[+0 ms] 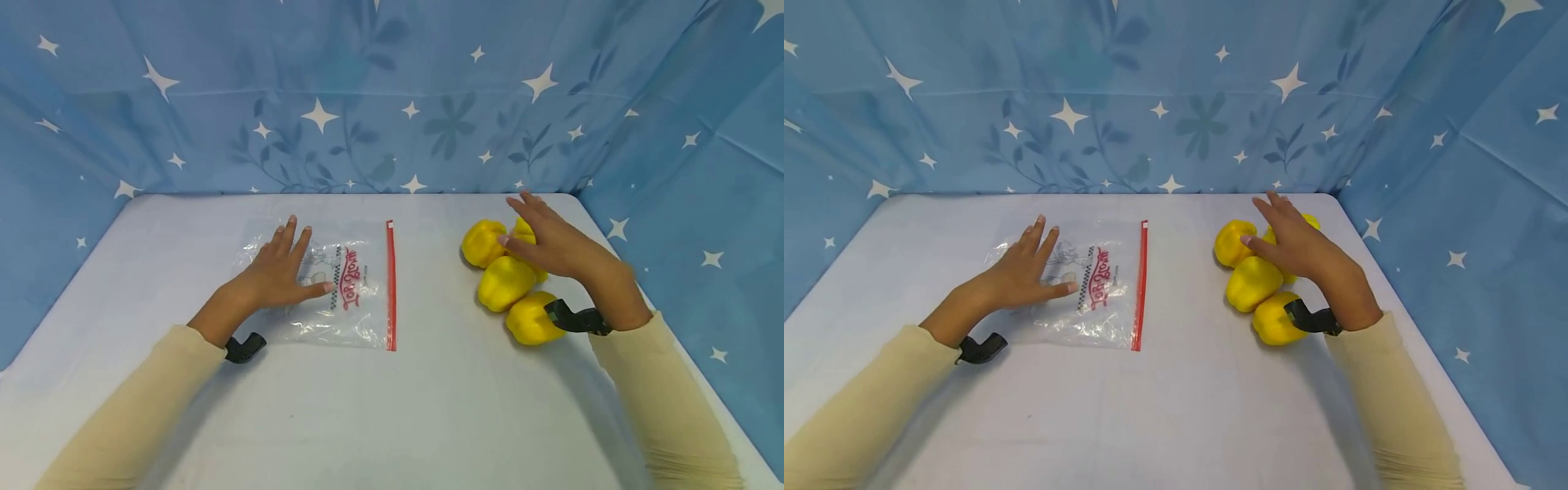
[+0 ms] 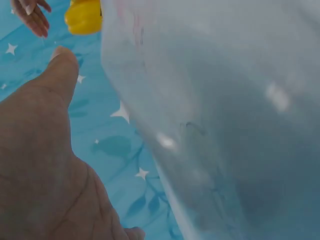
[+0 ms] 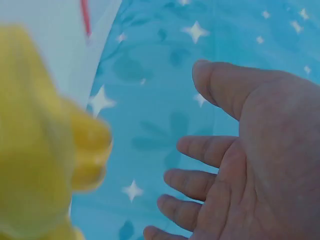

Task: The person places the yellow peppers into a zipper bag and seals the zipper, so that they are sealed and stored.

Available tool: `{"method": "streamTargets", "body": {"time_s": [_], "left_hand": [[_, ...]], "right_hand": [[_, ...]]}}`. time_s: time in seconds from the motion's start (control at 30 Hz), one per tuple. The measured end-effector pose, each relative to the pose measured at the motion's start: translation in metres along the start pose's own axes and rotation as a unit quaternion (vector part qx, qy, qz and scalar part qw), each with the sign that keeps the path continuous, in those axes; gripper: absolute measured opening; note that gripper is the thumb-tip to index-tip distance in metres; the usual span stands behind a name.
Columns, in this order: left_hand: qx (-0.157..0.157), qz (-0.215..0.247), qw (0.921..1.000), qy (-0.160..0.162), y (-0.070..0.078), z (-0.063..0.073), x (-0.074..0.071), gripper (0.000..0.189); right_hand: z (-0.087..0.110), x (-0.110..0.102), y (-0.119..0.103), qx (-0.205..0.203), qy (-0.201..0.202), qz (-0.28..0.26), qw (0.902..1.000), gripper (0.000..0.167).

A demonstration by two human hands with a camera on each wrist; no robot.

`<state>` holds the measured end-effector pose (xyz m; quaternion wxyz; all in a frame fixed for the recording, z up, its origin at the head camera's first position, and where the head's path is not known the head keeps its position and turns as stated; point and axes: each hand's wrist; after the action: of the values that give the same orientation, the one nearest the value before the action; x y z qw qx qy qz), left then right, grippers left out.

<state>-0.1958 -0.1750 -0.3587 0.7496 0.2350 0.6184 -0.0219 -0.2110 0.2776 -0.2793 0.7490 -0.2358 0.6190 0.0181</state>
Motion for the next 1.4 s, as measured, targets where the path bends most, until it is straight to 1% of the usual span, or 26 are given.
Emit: {"method": "streamTargets", "body": {"time_s": [0.07, 0.17, 0.33, 0.43, 0.53, 0.7, 0.83, 0.93, 1.07, 1.2, 1.3, 1.4], "left_hand": [[0.011, 0.01, 0.9999, -0.007, 0.001, 0.0, 0.004, 0.115], [0.017, 0.01, 0.9996, -0.018, 0.003, 0.001, 0.008, 0.115], [0.023, 0.033, 0.9982, -0.044, 0.007, 0.002, 0.013, 0.105], [0.031, 0.04, 0.9973, -0.054, 0.008, 0.003, 0.017, 0.098], [0.033, 0.037, 0.9971, -0.057, 0.01, 0.004, 0.02, 0.094], [0.042, 0.046, 0.9958, -0.067, 0.015, 0.007, 0.024, 0.093], [0.043, 0.039, 0.9959, -0.07, 0.019, 0.01, 0.027, 0.093], [0.039, 0.029, 0.9968, -0.064, 0.021, 0.012, 0.028, 0.092], [0.043, 0.022, 0.9971, -0.06, 0.024, 0.013, 0.03, 0.092], [0.042, 0.023, 0.9966, -0.067, 0.027, 0.014, 0.031, 0.092], [0.036, 0.022, 0.9965, -0.072, 0.028, 0.014, 0.032, 0.092], [0.033, 0.019, 0.9965, -0.075, 0.028, 0.015, 0.033, 0.092]], "right_hand": [[0.001, 0.002, -0.01, -0.019, -0.012, -0.016, 0.9996, 0.076], [0.001, 0.009, -0.023, -0.042, -0.018, -0.035, 0.9983, 0.073], [-0.003, 0.03, -0.039, -0.065, -0.019, -0.081, 0.9944, 0.073], [-0.005, 0.047, -0.048, -0.084, -0.039, -0.098, 0.9908, 0.073], [-0.008, 0.061, -0.056, -0.105, -0.061, -0.104, 0.9871, 0.073], [-0.014, 0.081, -0.062, -0.113, -0.094, -0.108, 0.9833, 0.075], [-0.02, 0.095, -0.067, -0.101, -0.126, -0.092, 0.9827, 0.08], [-0.024, 0.103, -0.072, -0.105, -0.141, -0.075, 0.9815, 0.081], [-0.029, 0.111, -0.08, -0.113, -0.153, -0.05, 0.9805, 0.08], [-0.032, 0.116, -0.087, -0.105, -0.169, -0.015, 0.98, 0.077], [-0.034, 0.119, -0.091, -0.104, -0.177, 0.009, 0.9786, 0.076], [-0.035, 0.122, -0.093, -0.111, -0.175, 0.03, 0.9778, 0.077]]}}
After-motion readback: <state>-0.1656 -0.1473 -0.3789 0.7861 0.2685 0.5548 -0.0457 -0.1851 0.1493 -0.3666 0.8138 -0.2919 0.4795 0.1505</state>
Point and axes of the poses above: each hand's wrist, its own z-axis away from the middle knuckle, its own x-axis out of the palm, y = z × x, and after that the axes turned 3 degrees about z, right-handed
